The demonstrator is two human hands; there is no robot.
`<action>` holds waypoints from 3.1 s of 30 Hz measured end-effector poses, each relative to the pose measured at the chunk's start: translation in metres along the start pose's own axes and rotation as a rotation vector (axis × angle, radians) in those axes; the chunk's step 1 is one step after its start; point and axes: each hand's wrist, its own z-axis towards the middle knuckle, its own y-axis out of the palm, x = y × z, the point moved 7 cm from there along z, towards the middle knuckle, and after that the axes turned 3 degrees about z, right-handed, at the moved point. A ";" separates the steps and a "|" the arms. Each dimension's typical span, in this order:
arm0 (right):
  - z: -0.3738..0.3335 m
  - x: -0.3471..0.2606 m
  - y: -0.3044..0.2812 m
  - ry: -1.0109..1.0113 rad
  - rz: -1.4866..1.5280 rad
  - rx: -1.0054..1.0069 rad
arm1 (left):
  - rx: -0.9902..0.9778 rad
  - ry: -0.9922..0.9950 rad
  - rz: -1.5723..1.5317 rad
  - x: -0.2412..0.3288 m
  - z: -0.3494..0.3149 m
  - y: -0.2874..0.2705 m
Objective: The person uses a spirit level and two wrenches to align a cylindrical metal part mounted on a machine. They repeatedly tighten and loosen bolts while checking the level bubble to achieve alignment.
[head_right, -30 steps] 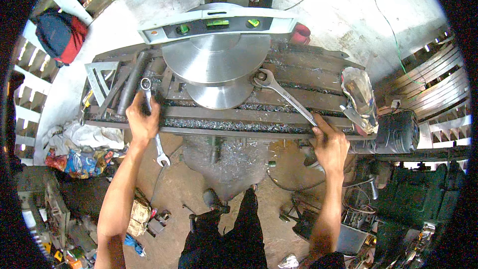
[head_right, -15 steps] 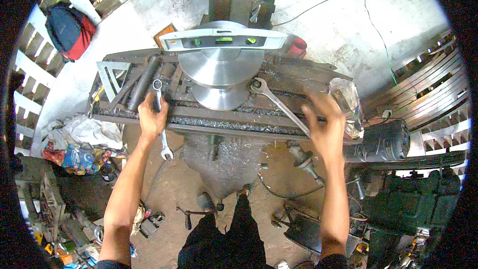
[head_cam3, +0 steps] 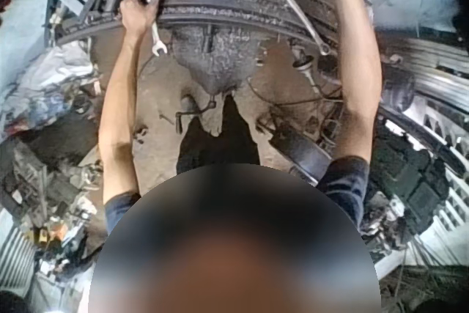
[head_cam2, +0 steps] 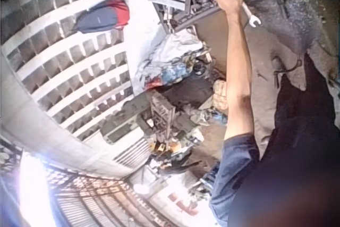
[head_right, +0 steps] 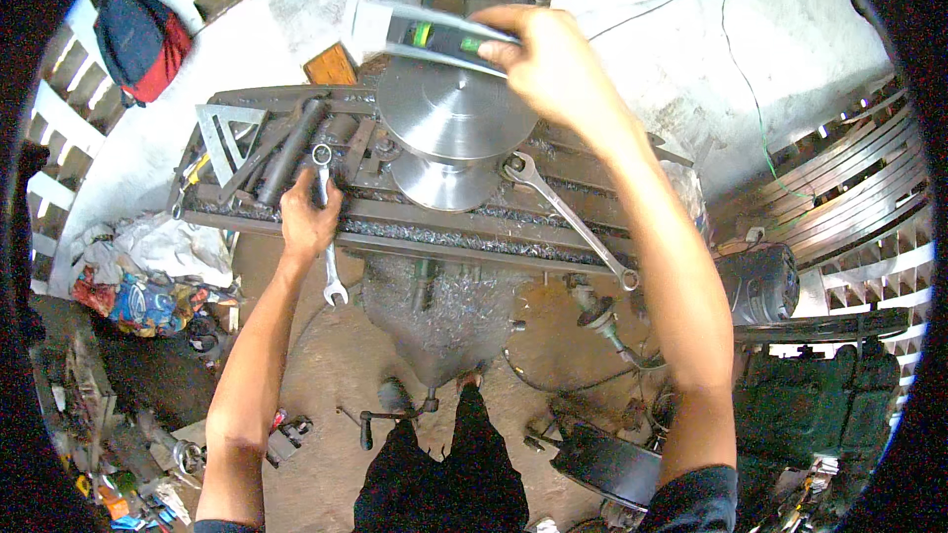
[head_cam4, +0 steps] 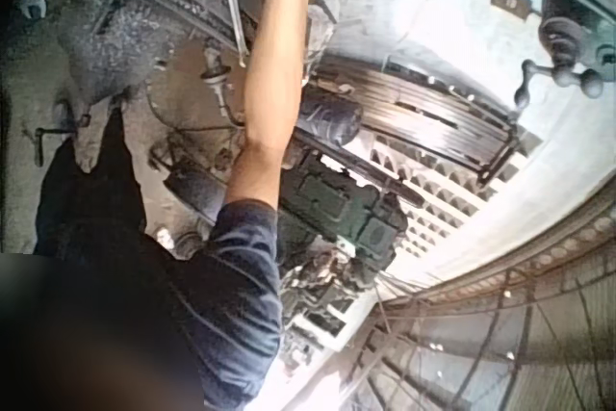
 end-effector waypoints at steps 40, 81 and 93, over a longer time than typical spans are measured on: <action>-0.077 -0.130 0.088 0.295 0.989 -0.351 | -0.161 -0.298 -1.523 0.108 -0.059 -0.094; -0.047 -0.023 -0.032 -0.026 0.070 0.185 | -0.122 -0.501 -0.563 0.023 -0.093 -0.067; -0.128 0.010 -0.058 0.068 -0.033 0.293 | -0.073 -0.239 -0.295 -0.004 -0.011 -0.024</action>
